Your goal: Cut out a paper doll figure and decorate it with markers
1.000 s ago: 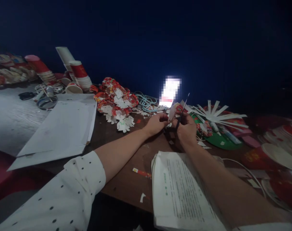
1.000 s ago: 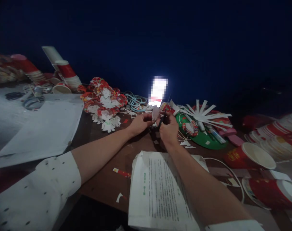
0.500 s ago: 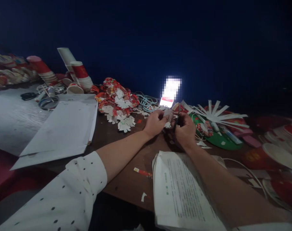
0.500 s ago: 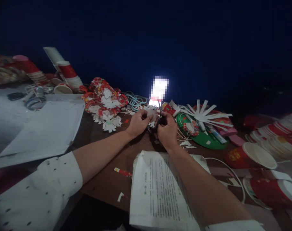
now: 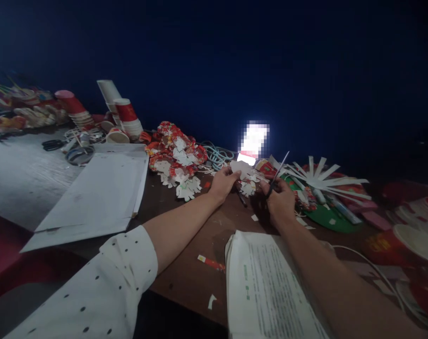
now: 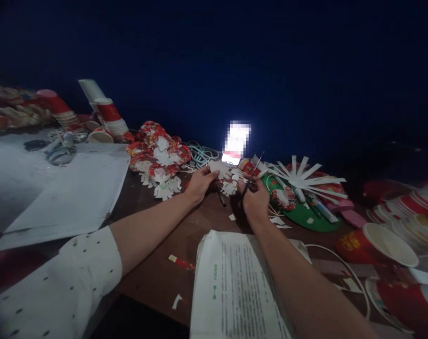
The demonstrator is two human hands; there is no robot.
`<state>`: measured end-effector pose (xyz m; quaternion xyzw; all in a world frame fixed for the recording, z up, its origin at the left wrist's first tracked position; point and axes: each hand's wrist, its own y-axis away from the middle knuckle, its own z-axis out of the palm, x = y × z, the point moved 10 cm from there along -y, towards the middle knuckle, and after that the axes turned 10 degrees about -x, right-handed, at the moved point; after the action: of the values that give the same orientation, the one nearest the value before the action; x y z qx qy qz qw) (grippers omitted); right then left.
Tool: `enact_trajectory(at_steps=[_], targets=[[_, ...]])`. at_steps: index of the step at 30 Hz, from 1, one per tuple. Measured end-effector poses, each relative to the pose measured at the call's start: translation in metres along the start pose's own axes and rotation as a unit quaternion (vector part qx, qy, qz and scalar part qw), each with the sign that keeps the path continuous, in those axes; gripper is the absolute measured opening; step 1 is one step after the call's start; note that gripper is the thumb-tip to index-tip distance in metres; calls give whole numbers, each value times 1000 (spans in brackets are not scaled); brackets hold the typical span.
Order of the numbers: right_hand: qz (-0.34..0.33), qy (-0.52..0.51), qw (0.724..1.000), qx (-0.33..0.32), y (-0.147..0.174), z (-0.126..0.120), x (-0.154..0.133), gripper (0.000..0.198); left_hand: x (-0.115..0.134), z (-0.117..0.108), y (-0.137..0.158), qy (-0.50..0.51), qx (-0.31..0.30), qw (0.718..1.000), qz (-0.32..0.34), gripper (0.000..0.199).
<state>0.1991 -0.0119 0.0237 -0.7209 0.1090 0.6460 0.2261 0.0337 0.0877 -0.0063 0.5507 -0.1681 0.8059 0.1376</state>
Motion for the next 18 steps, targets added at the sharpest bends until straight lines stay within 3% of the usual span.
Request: enact_trajectory(at_steps=[8,18], targets=[[10,-99,993,-58,-4,14,11,50,-2,9,1,-8,-30,999,-18,18],[37,-96,991,-83,1,22,14,52,-2,16,4,-6,-52,998,-23,21]])
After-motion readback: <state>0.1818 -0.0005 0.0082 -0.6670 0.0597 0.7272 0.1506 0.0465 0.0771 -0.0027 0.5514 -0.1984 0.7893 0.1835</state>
